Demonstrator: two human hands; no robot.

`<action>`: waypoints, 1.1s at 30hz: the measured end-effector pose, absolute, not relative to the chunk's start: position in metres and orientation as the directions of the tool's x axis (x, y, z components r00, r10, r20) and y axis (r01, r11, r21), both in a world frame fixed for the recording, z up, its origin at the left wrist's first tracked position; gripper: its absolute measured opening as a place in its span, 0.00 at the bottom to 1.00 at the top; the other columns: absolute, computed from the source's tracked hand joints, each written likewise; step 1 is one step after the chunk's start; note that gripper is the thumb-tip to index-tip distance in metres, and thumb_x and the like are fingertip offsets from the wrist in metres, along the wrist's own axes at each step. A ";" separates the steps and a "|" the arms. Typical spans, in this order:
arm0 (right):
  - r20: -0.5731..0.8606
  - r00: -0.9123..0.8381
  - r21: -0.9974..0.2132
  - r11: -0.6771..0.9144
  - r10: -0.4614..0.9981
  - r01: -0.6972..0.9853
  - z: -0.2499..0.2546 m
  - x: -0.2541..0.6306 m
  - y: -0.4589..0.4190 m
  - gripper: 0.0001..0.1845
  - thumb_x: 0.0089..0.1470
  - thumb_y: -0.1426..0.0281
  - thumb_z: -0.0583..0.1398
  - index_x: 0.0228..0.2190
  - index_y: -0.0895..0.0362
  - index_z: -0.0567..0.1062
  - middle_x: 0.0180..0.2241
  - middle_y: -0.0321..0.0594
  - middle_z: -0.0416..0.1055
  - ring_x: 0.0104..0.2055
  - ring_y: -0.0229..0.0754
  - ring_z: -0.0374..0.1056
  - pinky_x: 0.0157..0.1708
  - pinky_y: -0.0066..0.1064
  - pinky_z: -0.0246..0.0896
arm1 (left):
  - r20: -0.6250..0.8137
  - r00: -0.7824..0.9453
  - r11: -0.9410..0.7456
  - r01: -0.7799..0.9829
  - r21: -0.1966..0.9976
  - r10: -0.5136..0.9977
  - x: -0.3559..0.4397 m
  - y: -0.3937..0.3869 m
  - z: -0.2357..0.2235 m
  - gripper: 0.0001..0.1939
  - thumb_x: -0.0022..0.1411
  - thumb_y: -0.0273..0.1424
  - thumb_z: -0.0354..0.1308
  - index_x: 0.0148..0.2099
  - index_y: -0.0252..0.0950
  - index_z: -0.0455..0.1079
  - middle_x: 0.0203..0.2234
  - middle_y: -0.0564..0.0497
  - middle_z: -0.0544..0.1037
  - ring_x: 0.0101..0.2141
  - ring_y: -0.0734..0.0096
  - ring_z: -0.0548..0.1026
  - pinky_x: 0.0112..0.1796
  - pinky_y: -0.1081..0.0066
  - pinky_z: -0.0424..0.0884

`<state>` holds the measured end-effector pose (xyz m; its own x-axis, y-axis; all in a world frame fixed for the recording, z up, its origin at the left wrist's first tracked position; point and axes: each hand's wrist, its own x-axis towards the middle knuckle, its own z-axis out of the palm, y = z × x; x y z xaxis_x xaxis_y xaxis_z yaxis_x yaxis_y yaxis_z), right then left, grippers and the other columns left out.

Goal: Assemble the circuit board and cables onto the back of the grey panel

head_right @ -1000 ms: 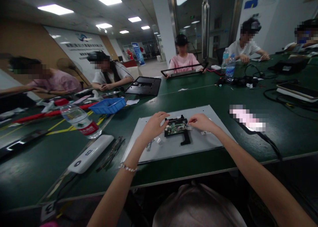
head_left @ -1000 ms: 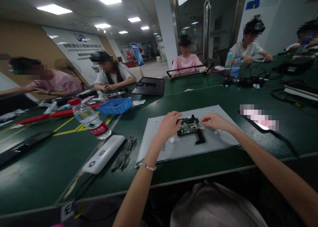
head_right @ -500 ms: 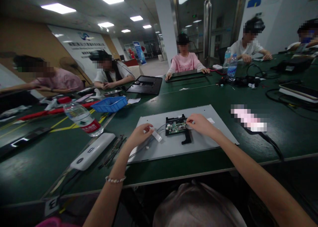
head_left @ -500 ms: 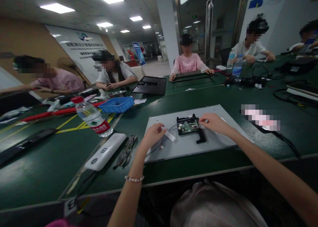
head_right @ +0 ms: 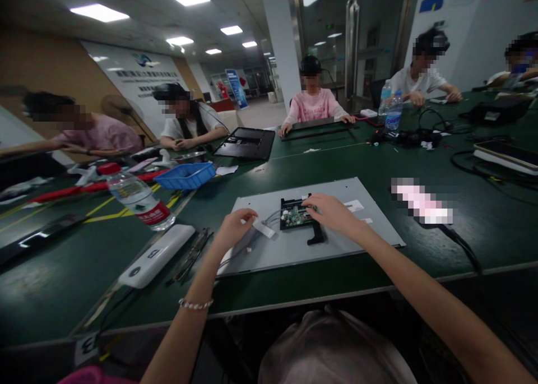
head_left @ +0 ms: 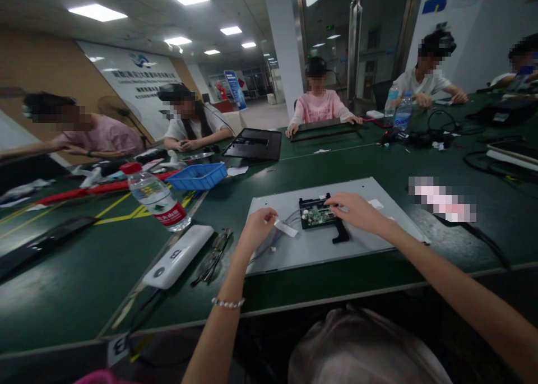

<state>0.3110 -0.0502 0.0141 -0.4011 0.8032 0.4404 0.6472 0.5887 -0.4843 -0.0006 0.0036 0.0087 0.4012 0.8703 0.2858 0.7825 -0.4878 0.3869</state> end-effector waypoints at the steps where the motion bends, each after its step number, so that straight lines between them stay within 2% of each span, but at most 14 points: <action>1: 0.446 -0.438 -0.461 0.620 0.780 0.635 0.017 0.304 -0.053 0.16 0.58 0.71 0.53 0.47 0.56 0.72 0.46 0.45 0.72 0.47 0.45 0.67 0.47 0.40 0.62 | 0.283 0.400 -0.485 0.783 0.390 0.872 -0.001 0.004 0.009 0.10 0.57 0.27 0.50 0.38 0.36 0.72 0.31 0.50 0.76 0.34 0.66 0.73 0.37 0.69 0.67; 7: 0.377 -0.740 -0.236 0.830 0.557 0.505 0.022 0.252 -0.064 0.21 0.60 0.67 0.51 0.53 0.61 0.66 0.54 0.50 0.66 0.55 0.47 0.62 0.53 0.41 0.58 | 0.263 0.400 -0.477 0.772 0.420 0.878 -0.001 0.004 0.007 0.10 0.56 0.27 0.51 0.38 0.36 0.72 0.31 0.50 0.77 0.34 0.67 0.74 0.37 0.69 0.67; 11: 0.317 -0.820 -0.155 0.879 0.476 0.450 0.020 0.227 -0.066 0.23 0.60 0.64 0.53 0.52 0.65 0.66 0.53 0.55 0.66 0.56 0.48 0.61 0.54 0.41 0.57 | 0.289 0.382 -0.476 0.769 0.427 0.878 -0.002 0.002 0.007 0.09 0.55 0.27 0.53 0.39 0.36 0.72 0.30 0.51 0.74 0.33 0.67 0.73 0.37 0.68 0.67; 14: 0.284 -0.832 -0.152 0.879 0.477 0.452 0.018 0.217 -0.068 0.21 0.60 0.63 0.53 0.49 0.63 0.69 0.50 0.54 0.68 0.53 0.49 0.64 0.52 0.41 0.58 | 0.407 0.350 -0.510 0.759 0.405 0.844 0.002 -0.003 0.012 0.12 0.52 0.25 0.56 0.40 0.36 0.71 0.32 0.51 0.72 0.34 0.68 0.71 0.38 0.68 0.66; 17: 0.275 -0.830 -0.158 0.874 0.486 0.459 0.016 0.214 -0.071 0.20 0.60 0.62 0.53 0.47 0.63 0.70 0.48 0.54 0.70 0.52 0.49 0.65 0.50 0.41 0.59 | 0.462 0.421 -0.596 0.723 0.349 0.781 0.008 -0.009 0.018 0.12 0.53 0.22 0.53 0.40 0.37 0.70 0.30 0.53 0.68 0.33 0.70 0.69 0.36 0.70 0.65; 21: 0.289 -0.825 -0.155 0.874 0.485 0.460 0.012 0.214 -0.072 0.22 0.60 0.61 0.53 0.47 0.65 0.70 0.49 0.56 0.69 0.52 0.50 0.64 0.51 0.41 0.59 | 0.364 0.591 -0.689 0.670 0.276 0.720 0.015 -0.014 0.022 0.13 0.52 0.18 0.48 0.36 0.36 0.69 0.30 0.52 0.68 0.33 0.69 0.68 0.36 0.70 0.65; 26: 0.305 -0.811 -0.177 0.866 0.499 0.467 0.012 0.213 -0.074 0.20 0.60 0.62 0.53 0.47 0.64 0.69 0.50 0.56 0.68 0.51 0.49 0.65 0.50 0.41 0.60 | 0.316 0.627 -0.696 0.690 0.199 0.712 0.014 -0.015 0.021 0.11 0.51 0.18 0.49 0.33 0.36 0.68 0.33 0.49 0.70 0.39 0.64 0.68 0.42 0.66 0.65; 33: 0.300 -0.791 -0.212 0.846 0.533 0.489 0.010 0.213 -0.076 0.19 0.60 0.64 0.53 0.48 0.64 0.68 0.49 0.55 0.68 0.51 0.50 0.66 0.48 0.41 0.62 | 0.210 0.587 -0.623 0.737 0.260 0.782 0.011 -0.014 0.019 0.06 0.58 0.24 0.49 0.35 0.36 0.67 0.29 0.50 0.70 0.32 0.67 0.69 0.36 0.68 0.65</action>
<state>0.2130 -0.0760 0.0103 -0.7910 0.5330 0.3002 0.4894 0.8458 -0.2123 0.0112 -0.0145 0.0185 0.5870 0.7819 0.2099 0.7374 -0.6234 0.2602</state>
